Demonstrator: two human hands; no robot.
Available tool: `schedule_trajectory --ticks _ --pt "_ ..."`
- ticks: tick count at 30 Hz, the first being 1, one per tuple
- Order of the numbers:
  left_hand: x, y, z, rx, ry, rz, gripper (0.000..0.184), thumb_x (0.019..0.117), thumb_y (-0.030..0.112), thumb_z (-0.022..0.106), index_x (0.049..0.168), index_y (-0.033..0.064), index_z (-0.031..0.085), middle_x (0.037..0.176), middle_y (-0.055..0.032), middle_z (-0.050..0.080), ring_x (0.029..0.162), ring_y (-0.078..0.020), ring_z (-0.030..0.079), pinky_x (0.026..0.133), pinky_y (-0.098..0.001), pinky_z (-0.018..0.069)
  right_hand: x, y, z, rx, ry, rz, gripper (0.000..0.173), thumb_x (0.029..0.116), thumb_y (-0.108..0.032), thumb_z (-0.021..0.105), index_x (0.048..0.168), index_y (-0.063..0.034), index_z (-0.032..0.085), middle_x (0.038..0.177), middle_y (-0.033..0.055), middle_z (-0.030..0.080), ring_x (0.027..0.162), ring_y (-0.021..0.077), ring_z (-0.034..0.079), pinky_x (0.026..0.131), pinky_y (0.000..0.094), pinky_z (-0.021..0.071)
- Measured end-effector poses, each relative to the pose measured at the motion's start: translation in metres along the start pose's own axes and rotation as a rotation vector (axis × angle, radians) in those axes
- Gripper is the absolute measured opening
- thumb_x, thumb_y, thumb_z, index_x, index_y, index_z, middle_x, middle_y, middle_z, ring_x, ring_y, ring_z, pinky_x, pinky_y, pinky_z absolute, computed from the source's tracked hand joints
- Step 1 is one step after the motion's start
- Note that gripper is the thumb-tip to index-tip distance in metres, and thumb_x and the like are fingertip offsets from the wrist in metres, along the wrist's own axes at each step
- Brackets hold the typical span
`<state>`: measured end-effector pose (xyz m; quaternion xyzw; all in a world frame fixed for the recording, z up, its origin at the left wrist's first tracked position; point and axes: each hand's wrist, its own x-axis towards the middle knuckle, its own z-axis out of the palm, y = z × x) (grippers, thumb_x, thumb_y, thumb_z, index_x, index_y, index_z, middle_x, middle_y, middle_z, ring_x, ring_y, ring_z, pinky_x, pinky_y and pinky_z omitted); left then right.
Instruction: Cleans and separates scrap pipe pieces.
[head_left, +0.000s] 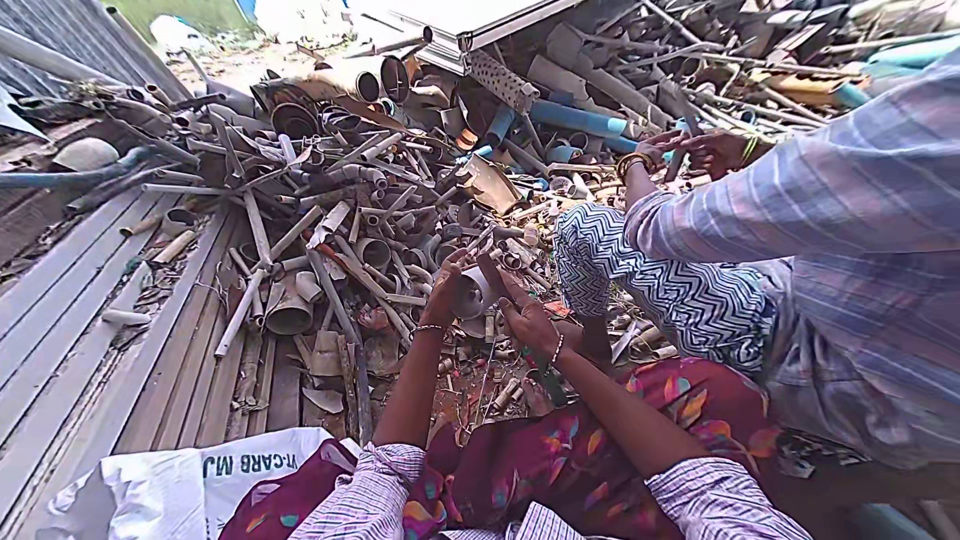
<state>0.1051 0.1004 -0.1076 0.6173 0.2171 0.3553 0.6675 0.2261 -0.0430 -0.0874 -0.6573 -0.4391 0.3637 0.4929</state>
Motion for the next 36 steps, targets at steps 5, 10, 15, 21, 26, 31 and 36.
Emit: schedule_trajectory --ticks 5,10,15,21,26,31,36 --pt "-0.001 0.002 0.005 -0.031 -0.001 -0.045 0.077 0.0964 0.071 0.045 0.154 0.0199 0.04 0.122 -0.0024 0.067 0.098 -0.0095 0.067 0.086 -0.0318 0.0571 -0.002 0.0 0.002 0.002 0.056 -0.025 0.055 0.1117 -0.015 0.04 0.164 -0.012 0.023 0.063 0.0056 0.051 0.041 0.0091 0.044 0.043 0.0236 0.0433" --pt "0.0 0.004 0.014 -0.11 0.061 -0.093 0.058 0.1097 0.05 0.029 0.155 0.0135 0.036 0.128 -0.0079 0.062 0.105 -0.0126 0.064 0.091 -0.0332 0.0542 0.011 0.015 0.0 0.141 0.155 0.125 0.057 0.1131 -0.017 0.038 0.165 -0.0109 0.016 0.055 0.004 0.049 0.037 0.0092 0.045 0.039 0.0225 0.0422" --pt "0.001 0.004 0.022 -0.068 0.064 -0.035 0.055 0.1087 0.048 0.036 0.153 0.0151 0.036 0.128 -0.007 0.059 0.1 -0.0115 0.061 0.083 -0.031 0.0536 0.005 0.005 0.001 0.165 0.138 0.059 0.056 0.1129 -0.015 0.036 0.165 -0.0102 0.016 0.054 0.0039 0.05 0.036 0.0083 0.045 0.039 0.0219 0.0431" --pt "0.002 0.003 0.023 -0.074 0.057 0.072 0.068 0.1015 0.051 0.049 0.154 0.0111 0.032 0.135 -0.0049 0.06 0.111 -0.0084 0.061 0.092 -0.0299 0.0532 0.008 0.011 0.002 0.252 0.224 0.029 0.06 0.1126 -0.017 0.039 0.166 -0.0149 0.011 0.063 0.0049 0.05 0.037 0.0097 0.044 0.037 0.0238 0.0442" --pt "-0.004 0.003 0.032 0.097 0.111 0.128 0.056 0.1015 0.019 0.058 0.152 0.0089 0.036 0.139 -0.0083 0.059 0.111 -0.0115 0.06 0.09 -0.0318 0.0512 0.01 0.01 0.003 0.146 0.255 0.049 0.08 0.105 -0.018 0.06 0.166 -0.0167 0.009 0.078 0.0103 0.054 0.04 0.0091 0.044 0.04 0.0245 0.0443" --pt "-0.01 -0.002 0.052 0.046 0.235 0.124 0.068 0.1034 0.033 0.053 0.158 0.0062 0.024 0.157 -0.0174 0.04 0.137 -0.0229 0.046 0.11 -0.0419 0.041 0.016 0.017 0.0 0.018 0.384 0.091 0.073 0.1062 -0.01 0.054 0.165 -0.013 0.012 0.084 0.0152 0.058 0.048 0.0135 0.05 0.05 0.0302 0.049" --pt "-0.005 -0.003 0.068 -0.607 0.332 -0.253 0.051 0.1099 0.049 0.033 0.146 0.0141 0.043 0.13 -0.0129 0.06 0.113 -0.0231 0.062 0.094 -0.043 0.0538 0.015 0.013 0.003 -0.15 0.447 -0.069 0.072 0.1035 -0.006 0.054 0.164 -0.0037 0.015 0.104 0.0247 0.066 0.063 0.0217 0.061 0.065 0.0385 0.0544"
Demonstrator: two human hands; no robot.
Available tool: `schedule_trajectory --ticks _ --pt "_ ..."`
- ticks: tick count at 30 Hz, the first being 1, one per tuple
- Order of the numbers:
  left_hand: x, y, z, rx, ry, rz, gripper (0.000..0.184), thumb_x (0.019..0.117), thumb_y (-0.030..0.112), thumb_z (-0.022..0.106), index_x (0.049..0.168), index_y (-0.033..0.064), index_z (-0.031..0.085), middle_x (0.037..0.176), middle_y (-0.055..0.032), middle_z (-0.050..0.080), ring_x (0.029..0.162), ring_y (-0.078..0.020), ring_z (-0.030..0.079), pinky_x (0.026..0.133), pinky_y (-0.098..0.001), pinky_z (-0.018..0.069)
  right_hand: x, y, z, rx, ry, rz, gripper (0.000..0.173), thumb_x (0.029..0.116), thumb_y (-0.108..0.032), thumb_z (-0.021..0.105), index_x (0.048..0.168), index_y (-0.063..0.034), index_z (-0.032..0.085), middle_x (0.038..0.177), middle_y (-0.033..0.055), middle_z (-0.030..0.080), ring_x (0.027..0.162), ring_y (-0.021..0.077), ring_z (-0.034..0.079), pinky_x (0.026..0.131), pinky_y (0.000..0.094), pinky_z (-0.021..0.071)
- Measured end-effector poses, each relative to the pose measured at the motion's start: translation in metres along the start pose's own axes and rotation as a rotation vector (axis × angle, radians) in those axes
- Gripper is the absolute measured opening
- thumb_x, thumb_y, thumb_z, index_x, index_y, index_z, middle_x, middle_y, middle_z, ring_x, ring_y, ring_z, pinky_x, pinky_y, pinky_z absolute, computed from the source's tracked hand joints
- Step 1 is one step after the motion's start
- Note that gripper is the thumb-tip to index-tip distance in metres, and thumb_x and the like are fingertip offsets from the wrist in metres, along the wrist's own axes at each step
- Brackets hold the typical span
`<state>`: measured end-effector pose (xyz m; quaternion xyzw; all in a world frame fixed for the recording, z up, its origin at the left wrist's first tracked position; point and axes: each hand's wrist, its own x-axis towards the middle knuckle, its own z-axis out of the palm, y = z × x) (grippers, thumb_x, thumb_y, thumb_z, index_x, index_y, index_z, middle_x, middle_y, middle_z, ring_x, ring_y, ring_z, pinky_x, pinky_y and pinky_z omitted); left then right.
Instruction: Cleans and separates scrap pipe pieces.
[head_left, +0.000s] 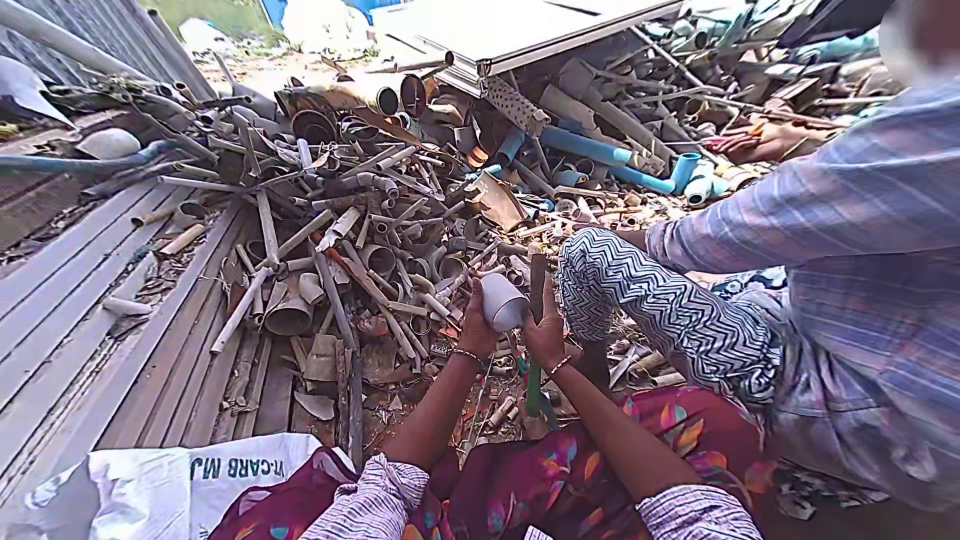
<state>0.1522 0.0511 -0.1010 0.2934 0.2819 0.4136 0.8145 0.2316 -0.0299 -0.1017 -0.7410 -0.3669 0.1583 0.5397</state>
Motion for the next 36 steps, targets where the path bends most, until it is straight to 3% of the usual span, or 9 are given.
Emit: schedule_trajectory --ticks 5,9,12,17,23,26,32,35,36 --pt "0.006 0.012 -0.012 -0.256 -0.083 -0.089 0.046 0.1062 0.049 0.042 0.135 0.0137 0.05 0.117 -0.017 0.063 0.103 -0.0324 0.066 0.081 -0.052 0.0584 -0.005 0.001 -0.004 -0.143 -0.034 -0.242 0.07 0.1036 -0.008 0.054 0.163 0.001 0.018 0.131 0.0336 0.063 0.112 0.0449 0.066 0.101 0.0548 0.049" --pt "0.02 0.035 -0.034 -0.389 -0.015 0.041 0.045 0.1015 0.048 0.05 0.132 0.0156 0.051 0.121 -0.0166 0.062 0.107 -0.0351 0.064 0.083 -0.0555 0.057 -0.021 -0.002 -0.005 -0.272 -0.035 -0.385 0.056 0.1045 -0.005 0.046 0.157 0.0085 0.03 0.109 0.0324 0.069 0.091 0.048 0.071 0.083 0.061 0.0547" --pt "0.026 0.042 -0.039 -0.428 0.009 0.18 0.035 0.1043 0.044 0.045 0.125 0.0159 0.053 0.113 -0.0104 0.064 0.103 -0.0265 0.065 0.085 -0.0486 0.0563 -0.036 -0.006 -0.002 -0.482 -0.304 -0.43 0.055 0.0996 0.001 0.045 0.154 -0.0002 0.043 0.105 0.0292 0.071 0.083 0.0481 0.072 0.075 0.0603 0.0564" --pt "0.022 0.027 -0.036 -0.377 -0.01 0.126 0.028 0.1005 0.036 0.046 0.115 0.0132 0.055 0.1 -0.0103 0.066 0.091 -0.0247 0.068 0.075 -0.0463 0.0588 -0.021 -0.022 0.0 -0.734 -0.61 -0.203 0.065 0.1053 -0.002 0.037 0.166 -0.0202 0.021 0.123 0.0292 0.065 0.106 0.0491 0.066 0.091 0.0611 0.0494" --pt "0.015 0.013 -0.034 -0.221 -0.088 0.1 0.032 0.0972 0.037 0.038 0.115 0.0144 0.053 0.103 -0.0095 0.066 0.093 -0.0245 0.067 0.074 -0.0462 0.0571 -0.018 -0.03 0.0 -0.808 -0.683 -0.101 0.056 0.104 0.004 0.039 0.159 -0.0101 0.037 0.133 0.0316 0.059 0.117 0.0495 0.062 0.097 0.0607 0.0474" --pt "0.015 0.009 -0.032 -0.203 -0.083 0.181 0.036 0.1019 0.036 0.027 0.113 0.0148 0.053 0.097 -0.004 0.067 0.088 -0.0165 0.068 0.074 -0.0392 0.0579 -0.028 -0.034 0.001 -0.58 -0.816 -0.148 0.065 0.1043 0.002 0.04 0.165 -0.0131 0.022 0.136 0.0309 0.059 0.126 0.0476 0.057 0.106 0.0588 0.0423" --pt "0.013 0.012 -0.031 -0.232 -0.174 0.138 0.032 0.0955 0.038 0.042 0.113 0.0155 0.055 0.104 -0.0088 0.068 0.094 -0.024 0.069 0.074 -0.0457 0.0585 -0.012 -0.027 -0.009 -0.728 -0.621 -0.1 0.057 0.1028 0.003 0.045 0.158 -0.0113 0.039 0.128 0.0298 0.061 0.115 0.0486 0.063 0.094 0.0602 0.0489" --pt "0.013 0.006 -0.029 -0.247 -0.164 0.146 0.03 0.0958 0.037 0.042 0.111 0.0147 0.055 0.098 -0.0074 0.069 0.09 -0.021 0.07 0.072 -0.0428 0.0592 -0.015 -0.03 -0.009 -0.547 -0.76 -0.069 0.058 0.105 0.0 0.042 0.161 -0.0102 0.031 0.129 0.0309 0.062 0.117 0.0462 0.062 0.1 0.0581 0.0467" --pt "0.013 0.004 -0.029 -0.24 -0.144 0.16 0.029 0.0973 0.036 0.038 0.109 0.015 0.055 0.095 -0.0055 0.069 0.088 -0.0186 0.07 0.072 -0.041 0.0596 -0.016 -0.029 -0.009 -0.395 -0.809 -0.072 0.055 0.1085 -0.004 0.038 0.162 -0.0081 0.027 0.118 0.0275 0.064 0.103 0.0389 0.065 0.093 0.0502 0.0498"
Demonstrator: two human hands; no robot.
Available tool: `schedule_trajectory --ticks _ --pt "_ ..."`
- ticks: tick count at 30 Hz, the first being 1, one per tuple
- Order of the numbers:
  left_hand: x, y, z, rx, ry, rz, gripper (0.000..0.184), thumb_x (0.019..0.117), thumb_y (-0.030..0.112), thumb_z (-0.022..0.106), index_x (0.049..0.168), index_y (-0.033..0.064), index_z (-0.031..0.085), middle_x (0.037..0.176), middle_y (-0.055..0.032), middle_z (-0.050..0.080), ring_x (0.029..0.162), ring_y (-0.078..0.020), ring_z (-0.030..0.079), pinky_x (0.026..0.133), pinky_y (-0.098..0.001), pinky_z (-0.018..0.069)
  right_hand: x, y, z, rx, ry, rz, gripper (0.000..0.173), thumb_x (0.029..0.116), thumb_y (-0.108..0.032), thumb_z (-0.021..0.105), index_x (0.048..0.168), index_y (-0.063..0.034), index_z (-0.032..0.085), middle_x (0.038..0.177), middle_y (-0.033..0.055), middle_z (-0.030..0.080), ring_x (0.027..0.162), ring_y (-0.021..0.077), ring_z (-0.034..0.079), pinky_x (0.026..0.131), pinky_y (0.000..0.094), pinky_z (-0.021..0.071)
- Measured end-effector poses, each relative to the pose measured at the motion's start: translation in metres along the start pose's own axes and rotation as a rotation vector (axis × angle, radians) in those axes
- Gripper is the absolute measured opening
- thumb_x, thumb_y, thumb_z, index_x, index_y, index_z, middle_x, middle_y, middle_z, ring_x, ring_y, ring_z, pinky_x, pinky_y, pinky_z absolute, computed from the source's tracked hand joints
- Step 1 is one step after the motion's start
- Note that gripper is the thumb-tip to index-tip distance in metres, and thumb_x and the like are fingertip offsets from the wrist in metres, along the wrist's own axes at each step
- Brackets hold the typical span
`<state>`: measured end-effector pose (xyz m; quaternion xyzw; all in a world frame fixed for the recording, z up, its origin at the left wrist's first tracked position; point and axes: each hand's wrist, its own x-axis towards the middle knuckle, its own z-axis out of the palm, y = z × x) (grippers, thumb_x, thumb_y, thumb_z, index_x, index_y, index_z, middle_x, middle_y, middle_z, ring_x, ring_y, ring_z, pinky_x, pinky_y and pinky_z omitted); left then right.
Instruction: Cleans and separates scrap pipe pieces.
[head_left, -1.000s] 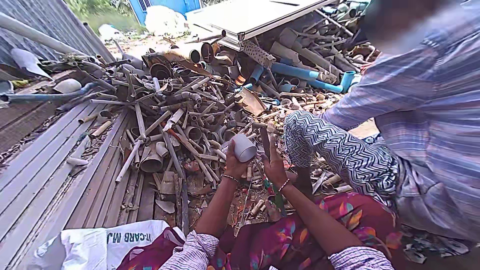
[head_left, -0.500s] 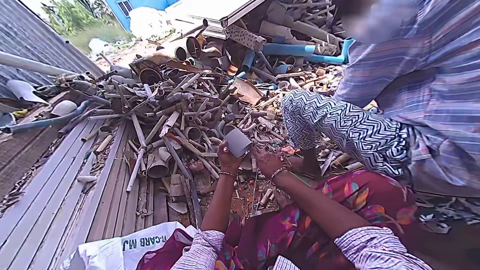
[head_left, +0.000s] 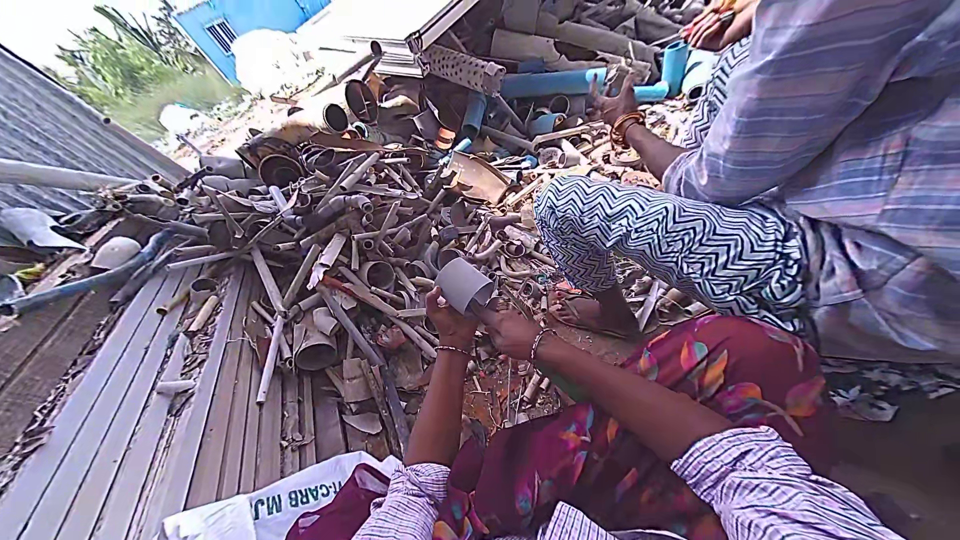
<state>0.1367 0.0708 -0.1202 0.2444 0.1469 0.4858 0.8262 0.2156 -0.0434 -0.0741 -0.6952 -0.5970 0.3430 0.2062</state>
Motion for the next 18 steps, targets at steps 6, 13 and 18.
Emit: schedule_trajectory --ticks 6,13,18 --pt "0.002 0.001 -0.007 -0.044 -0.023 -0.056 0.03 0.0934 0.037 0.05 0.113 0.0152 0.056 0.103 -0.0099 0.068 0.094 -0.025 0.069 0.074 -0.0468 0.0588 0.004 0.001 -0.003 -0.176 0.091 0.135 0.061 0.1028 0.003 0.045 0.161 -0.0096 0.032 0.124 0.0309 0.064 0.115 0.0467 0.063 0.097 0.0582 0.0479" --pt "-0.003 -0.009 -0.01 -0.007 0.003 -0.015 0.027 0.1008 0.032 0.037 0.111 0.0139 0.054 0.097 -0.0049 0.068 0.089 -0.017 0.069 0.075 -0.0375 0.0589 0.009 0.001 0.005 0.076 -0.012 -0.007 0.047 0.1072 -0.004 0.044 0.154 -0.0013 0.04 0.116 0.0253 0.063 0.1 0.0338 0.064 0.089 0.0445 0.0504" --pt "0.0 -0.004 -0.014 -0.03 -0.025 -0.086 0.032 0.0987 0.037 0.039 0.114 0.0146 0.055 0.106 -0.0082 0.068 0.098 -0.0232 0.068 0.08 -0.0451 0.0583 0.01 -0.001 0.001 -0.165 0.093 0.164 0.05 0.1023 0.003 0.048 0.152 -0.0053 0.045 0.122 0.0311 0.064 0.113 0.0478 0.064 0.093 0.06 0.0498"
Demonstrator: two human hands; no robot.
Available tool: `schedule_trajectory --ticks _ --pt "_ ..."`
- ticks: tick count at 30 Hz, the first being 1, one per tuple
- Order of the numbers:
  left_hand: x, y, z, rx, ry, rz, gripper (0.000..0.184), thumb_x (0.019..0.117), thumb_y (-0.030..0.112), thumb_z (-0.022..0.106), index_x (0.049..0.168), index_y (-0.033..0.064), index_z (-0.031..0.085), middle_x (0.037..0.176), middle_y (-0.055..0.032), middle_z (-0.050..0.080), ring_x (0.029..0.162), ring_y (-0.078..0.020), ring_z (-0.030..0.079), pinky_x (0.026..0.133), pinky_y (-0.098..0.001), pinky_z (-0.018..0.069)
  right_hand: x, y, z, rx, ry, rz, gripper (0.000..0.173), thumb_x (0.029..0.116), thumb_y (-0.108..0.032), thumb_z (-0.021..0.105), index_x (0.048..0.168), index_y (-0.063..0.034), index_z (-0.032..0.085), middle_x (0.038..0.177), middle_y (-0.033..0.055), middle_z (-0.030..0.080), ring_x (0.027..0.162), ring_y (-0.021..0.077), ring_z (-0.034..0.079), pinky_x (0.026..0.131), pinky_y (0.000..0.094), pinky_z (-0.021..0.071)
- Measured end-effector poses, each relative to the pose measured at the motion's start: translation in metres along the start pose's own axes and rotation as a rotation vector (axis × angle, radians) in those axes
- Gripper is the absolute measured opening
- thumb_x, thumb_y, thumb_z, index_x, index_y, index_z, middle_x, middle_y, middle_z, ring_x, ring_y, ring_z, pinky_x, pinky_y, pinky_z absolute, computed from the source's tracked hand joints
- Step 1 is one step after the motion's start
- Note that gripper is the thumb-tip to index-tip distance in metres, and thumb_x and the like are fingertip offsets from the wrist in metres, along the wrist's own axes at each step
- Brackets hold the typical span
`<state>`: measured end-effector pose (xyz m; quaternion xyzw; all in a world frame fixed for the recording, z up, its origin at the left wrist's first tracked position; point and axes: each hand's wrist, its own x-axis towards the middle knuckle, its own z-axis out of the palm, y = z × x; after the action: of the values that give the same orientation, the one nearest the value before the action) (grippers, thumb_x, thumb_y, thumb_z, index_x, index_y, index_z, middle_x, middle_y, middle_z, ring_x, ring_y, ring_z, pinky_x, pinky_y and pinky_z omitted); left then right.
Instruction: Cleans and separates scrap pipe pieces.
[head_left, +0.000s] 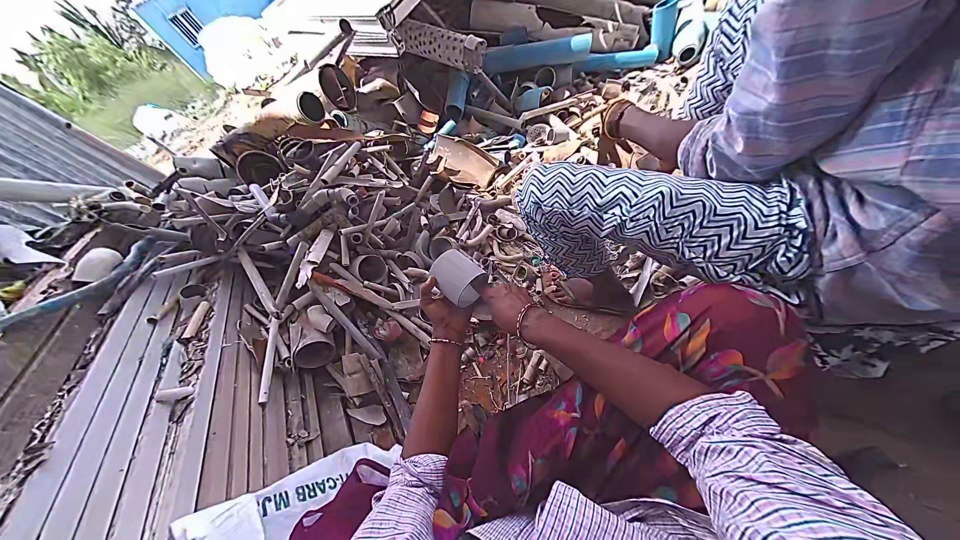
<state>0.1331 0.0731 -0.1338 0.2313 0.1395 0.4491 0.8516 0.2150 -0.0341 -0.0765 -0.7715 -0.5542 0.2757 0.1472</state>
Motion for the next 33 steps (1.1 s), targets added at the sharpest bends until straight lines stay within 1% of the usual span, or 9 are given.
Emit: schedule_trajectory --ticks 5,9,12,18,21,23,27,31,33 --pt "0.0 -0.004 -0.003 0.012 -0.013 -0.015 0.029 0.0985 0.035 0.042 0.112 0.014 0.057 0.104 -0.0076 0.068 0.097 -0.0219 0.068 0.081 -0.0442 0.0582 0.001 0.0 0.003 0.008 -0.028 -0.001 0.044 0.1026 0.003 0.048 0.146 -0.0008 0.05 0.127 0.0313 0.063 0.118 0.0481 0.062 0.097 0.0604 0.0485" --pt "-0.001 -0.005 -0.004 0.088 0.05 0.0 0.03 0.1011 0.036 0.035 0.114 0.017 0.054 0.102 -0.0038 0.066 0.094 -0.0177 0.067 0.079 -0.0403 0.058 0.015 0.015 0.008 0.295 -0.153 -0.165 0.047 0.106 -0.001 0.044 0.153 -0.0022 0.039 0.1 0.019 0.061 0.078 0.0258 0.061 0.07 0.0376 0.0503" --pt "0.0 -0.002 -0.003 0.092 0.036 -0.036 0.028 0.0974 0.036 0.045 0.114 0.0161 0.056 0.105 -0.0068 0.068 0.097 -0.0219 0.068 0.079 -0.0448 0.0586 0.011 0.01 0.006 0.02 0.02 0.021 0.049 0.1001 0.002 0.054 0.148 -0.0043 0.047 0.119 0.0306 0.065 0.112 0.0478 0.064 0.09 0.0605 0.0517" --pt "-0.006 -0.014 -0.001 0.054 0.025 -0.088 0.025 0.0999 0.031 0.044 0.113 0.0137 0.056 0.104 -0.0069 0.068 0.096 -0.0202 0.069 0.082 -0.0415 0.0589 0.009 0.005 0.007 0.008 -0.068 0.04 0.032 0.1016 0.0 0.051 0.132 0.0084 0.058 0.127 0.031 0.062 0.12 0.0462 0.061 0.098 0.0598 0.0477" --pt "-0.006 -0.011 -0.001 0.086 0.02 -0.059 0.023 0.099 0.03 0.047 0.114 0.0141 0.056 0.104 -0.006 0.068 0.095 -0.0189 0.069 0.08 -0.0397 0.0595 0.01 0.011 -0.001 0.188 -0.126 -0.07 0.028 0.1033 -0.001 0.051 0.127 0.0114 0.057 0.116 0.0294 0.063 0.105 0.0388 0.063 0.093 0.0516 0.0481" --pt "-0.006 -0.006 0.0 0.12 0.009 -0.05 0.025 0.0983 0.032 0.048 0.117 0.0159 0.054 0.108 -0.005 0.066 0.099 -0.0182 0.067 0.084 -0.0403 0.0579 0.009 0.01 -0.003 0.132 -0.058 -0.036 0.046 0.1001 0.001 0.053 0.146 0.0028 0.049 0.126 0.0319 0.062 0.117 0.0465 0.062 0.098 0.0596 0.0472" --pt "-0.003 -0.003 -0.005 0.092 0.022 -0.045 0.028 0.1002 0.034 0.045 0.118 0.0148 0.054 0.109 -0.0068 0.067 0.1 -0.0204 0.067 0.084 -0.0429 0.0578 0.008 0.006 0.004 -0.01 0.003 0.024 0.042 0.0994 0.003 0.054 0.141 0.0004 0.054 0.124 0.0323 0.063 0.116 0.0506 0.062 0.094 0.0636 0.0481" --pt "0.0 -0.001 -0.014 0.08 0.004 -0.015 0.031 0.0964 0.037 0.053 0.117 0.0144 0.055 0.107 -0.007 0.068 0.098 -0.0209 0.068 0.081 -0.0424 0.0588 0.011 0.011 0.007 0.117 -0.146 -0.129 0.055 0.1015 0.001 0.051 0.155 -0.0049 0.038 0.118 0.0278 0.062 0.1 0.0394 0.063 0.084 0.0517 0.05" --pt "0.0 0.005 -0.014 0.099 -0.001 -0.018 0.035 0.0941 0.038 0.056 0.121 0.0151 0.054 0.112 -0.0079 0.067 0.103 -0.0222 0.067 0.085 -0.044 0.058 0.015 0.01 0.007 0.041 -0.07 -0.042 0.065 0.0996 0.0 0.056 0.159 -0.0112 0.034 0.124 0.0306 0.063 0.111 0.0472 0.064 0.092 0.0602 0.0498"
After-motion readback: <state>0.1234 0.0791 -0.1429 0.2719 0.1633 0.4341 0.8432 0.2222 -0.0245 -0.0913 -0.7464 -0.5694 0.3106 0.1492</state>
